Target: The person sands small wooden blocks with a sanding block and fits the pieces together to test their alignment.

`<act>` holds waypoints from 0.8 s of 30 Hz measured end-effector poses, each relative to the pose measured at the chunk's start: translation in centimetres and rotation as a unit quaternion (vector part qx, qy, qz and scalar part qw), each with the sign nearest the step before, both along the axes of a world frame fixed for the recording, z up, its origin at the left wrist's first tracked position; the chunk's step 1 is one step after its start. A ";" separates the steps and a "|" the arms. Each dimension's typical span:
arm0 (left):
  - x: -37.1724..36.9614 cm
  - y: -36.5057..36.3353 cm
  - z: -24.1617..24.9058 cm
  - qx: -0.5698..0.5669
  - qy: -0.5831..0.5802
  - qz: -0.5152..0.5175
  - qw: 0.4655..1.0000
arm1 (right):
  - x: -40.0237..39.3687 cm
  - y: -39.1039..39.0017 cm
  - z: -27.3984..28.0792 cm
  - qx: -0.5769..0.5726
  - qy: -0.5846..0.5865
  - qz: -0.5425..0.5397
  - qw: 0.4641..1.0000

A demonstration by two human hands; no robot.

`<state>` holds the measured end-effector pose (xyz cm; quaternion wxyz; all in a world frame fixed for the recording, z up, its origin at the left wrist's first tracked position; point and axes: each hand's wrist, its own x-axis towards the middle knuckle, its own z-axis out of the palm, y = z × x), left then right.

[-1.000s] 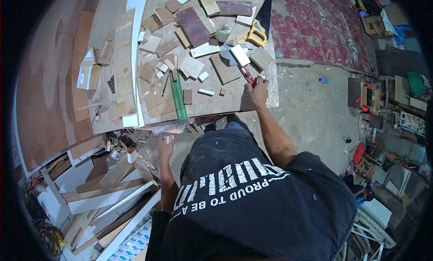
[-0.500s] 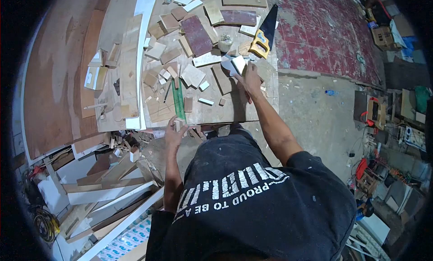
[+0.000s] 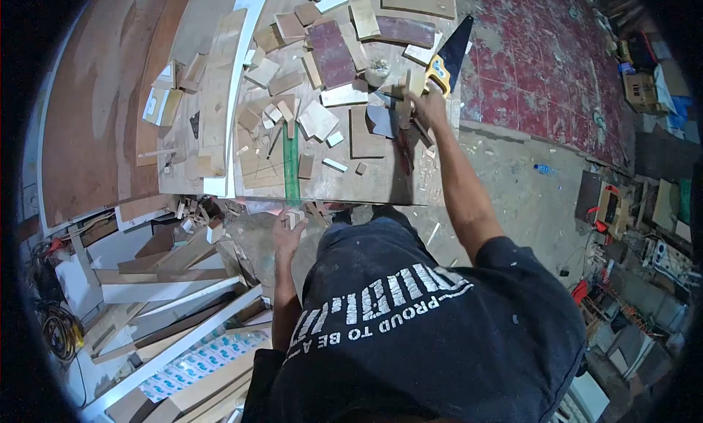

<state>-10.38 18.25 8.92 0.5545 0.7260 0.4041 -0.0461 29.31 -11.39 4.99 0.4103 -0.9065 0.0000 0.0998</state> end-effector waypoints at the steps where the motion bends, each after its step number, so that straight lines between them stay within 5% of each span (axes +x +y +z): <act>1: -0.3 -0.3 0.5 0.001 0.007 0.001 1.000 | 0.0 0.6 3.9 -0.035 0.037 -0.007 0.999; 4: 2.1 -0.7 0.5 0.020 0.030 -0.014 0.999 | -5.6 2.6 1.4 -0.150 -0.065 0.015 0.986; 8: 4.8 -2.6 1.5 0.016 0.014 -0.011 1.000 | -13.1 7.9 3.6 -0.181 0.019 0.112 0.977; 19: 6.9 -4.7 3.6 0.017 0.000 -0.046 0.999 | -12.6 11.3 3.2 -0.209 0.054 0.050 0.975; 21: 6.9 -4.6 4.0 0.122 0.047 -0.096 0.987 | -12.5 11.8 3.4 -0.187 0.109 0.056 0.975; 24: 6.5 -4.2 3.2 0.075 0.005 -0.076 0.994 | -12.1 11.2 3.8 -0.192 0.109 0.070 0.973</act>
